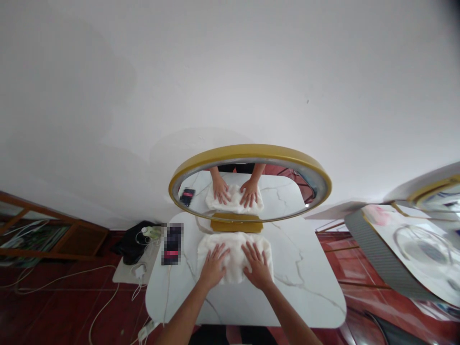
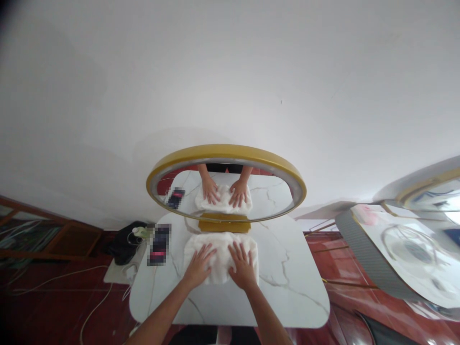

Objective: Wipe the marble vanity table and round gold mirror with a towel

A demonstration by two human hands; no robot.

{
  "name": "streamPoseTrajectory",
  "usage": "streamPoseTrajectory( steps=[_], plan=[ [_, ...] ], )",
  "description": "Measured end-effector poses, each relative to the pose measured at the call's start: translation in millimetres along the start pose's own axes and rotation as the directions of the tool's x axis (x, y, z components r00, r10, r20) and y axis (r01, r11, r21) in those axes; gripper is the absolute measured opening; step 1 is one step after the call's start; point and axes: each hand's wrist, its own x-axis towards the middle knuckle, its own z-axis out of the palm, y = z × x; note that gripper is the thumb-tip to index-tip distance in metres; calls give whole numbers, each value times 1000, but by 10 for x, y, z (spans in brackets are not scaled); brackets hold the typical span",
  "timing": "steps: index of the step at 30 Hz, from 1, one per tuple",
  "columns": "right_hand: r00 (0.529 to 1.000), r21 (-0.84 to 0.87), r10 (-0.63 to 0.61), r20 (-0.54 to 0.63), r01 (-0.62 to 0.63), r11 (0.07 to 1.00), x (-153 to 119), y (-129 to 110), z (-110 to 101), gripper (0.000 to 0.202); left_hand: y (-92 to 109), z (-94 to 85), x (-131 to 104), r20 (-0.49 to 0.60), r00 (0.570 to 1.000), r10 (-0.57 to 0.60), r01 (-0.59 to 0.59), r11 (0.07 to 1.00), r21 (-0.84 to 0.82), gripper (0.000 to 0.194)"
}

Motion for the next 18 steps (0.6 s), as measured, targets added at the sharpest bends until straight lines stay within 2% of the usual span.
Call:
streamPoseTrajectory(
  steps=[4,9,14,18],
  plan=[
    [1000,18,13,-25,-13,1000,-31,-32,3,78,25,59,-28,-71,997,-18,15,999,-48,76],
    [998,24,-58,-25,59,998,-410,-6,131,79,32,320,-388,-137,990,15,-26,996,-83,75],
    [988,42,-152,-1,152,988,-816,101,243,76,29,548,-760,-111,991,80,-90,992,-85,70],
    [986,32,-165,17,164,986,-863,103,277,77,18,556,-842,-85,993,78,-88,988,-125,67]
  ],
)
